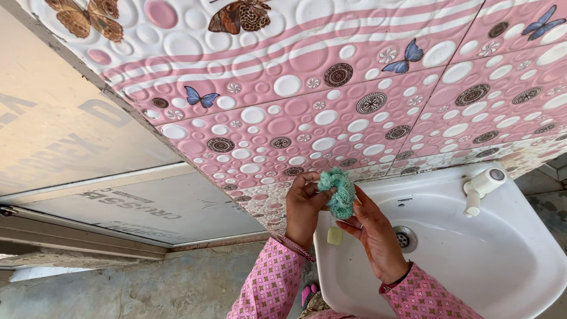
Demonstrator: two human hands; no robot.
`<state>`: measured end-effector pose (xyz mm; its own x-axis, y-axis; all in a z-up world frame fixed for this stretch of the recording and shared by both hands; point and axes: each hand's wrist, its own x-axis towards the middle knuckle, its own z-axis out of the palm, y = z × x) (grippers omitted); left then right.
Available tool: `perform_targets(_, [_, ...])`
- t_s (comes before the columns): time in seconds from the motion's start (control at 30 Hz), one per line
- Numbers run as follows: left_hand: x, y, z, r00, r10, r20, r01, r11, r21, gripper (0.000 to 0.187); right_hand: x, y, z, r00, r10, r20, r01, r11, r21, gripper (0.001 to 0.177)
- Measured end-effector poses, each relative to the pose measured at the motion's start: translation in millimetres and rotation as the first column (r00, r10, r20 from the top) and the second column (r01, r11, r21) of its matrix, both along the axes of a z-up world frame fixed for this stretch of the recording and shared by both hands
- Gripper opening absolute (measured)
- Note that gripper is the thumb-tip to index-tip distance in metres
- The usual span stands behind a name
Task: The person wipes a decorative tiled wall and a white porcelain sink using a green sponge.
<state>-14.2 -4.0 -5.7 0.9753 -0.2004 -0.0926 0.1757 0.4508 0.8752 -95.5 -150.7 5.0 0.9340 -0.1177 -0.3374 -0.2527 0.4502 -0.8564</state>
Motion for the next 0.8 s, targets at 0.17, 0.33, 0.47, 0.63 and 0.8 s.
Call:
perform_targets(0.17, [-23,-9,-1,0.941,-0.022,0.337,-0.209,0.746,0.633,0.027,17,-4,-25,1.0,-0.004,-0.002,0.003,0.984,-0.18,0.041])
perform_targets(0.33, [-30,-5,22,0.549,-0.394,0.738,-0.466,0.588,0.661,0.054,32,-17,-30,0.995,-0.103,0.001,0.102,0.983,-0.154,0.035])
perform_targets(0.47, [-8,-2,7,0.509,-0.508,0.695,-0.472,0.51,0.719,0.054,30,-7,-20,0.992,-0.095,-0.081,0.105,0.987,0.125,0.04])
perform_targets(0.63, [-1,7,2,0.382,-0.576,0.723,-0.426,0.584,0.691,0.039,47,-2,-39,0.958,-0.279,-0.067,0.27,0.955,-0.119,0.036])
perform_targets(0.8, [12,42,37,0.433,-0.46,0.775,-0.437,0.645,0.627,0.024,64,-24,-83,0.859,-0.51,0.033,0.505,0.838,-0.206,0.026])
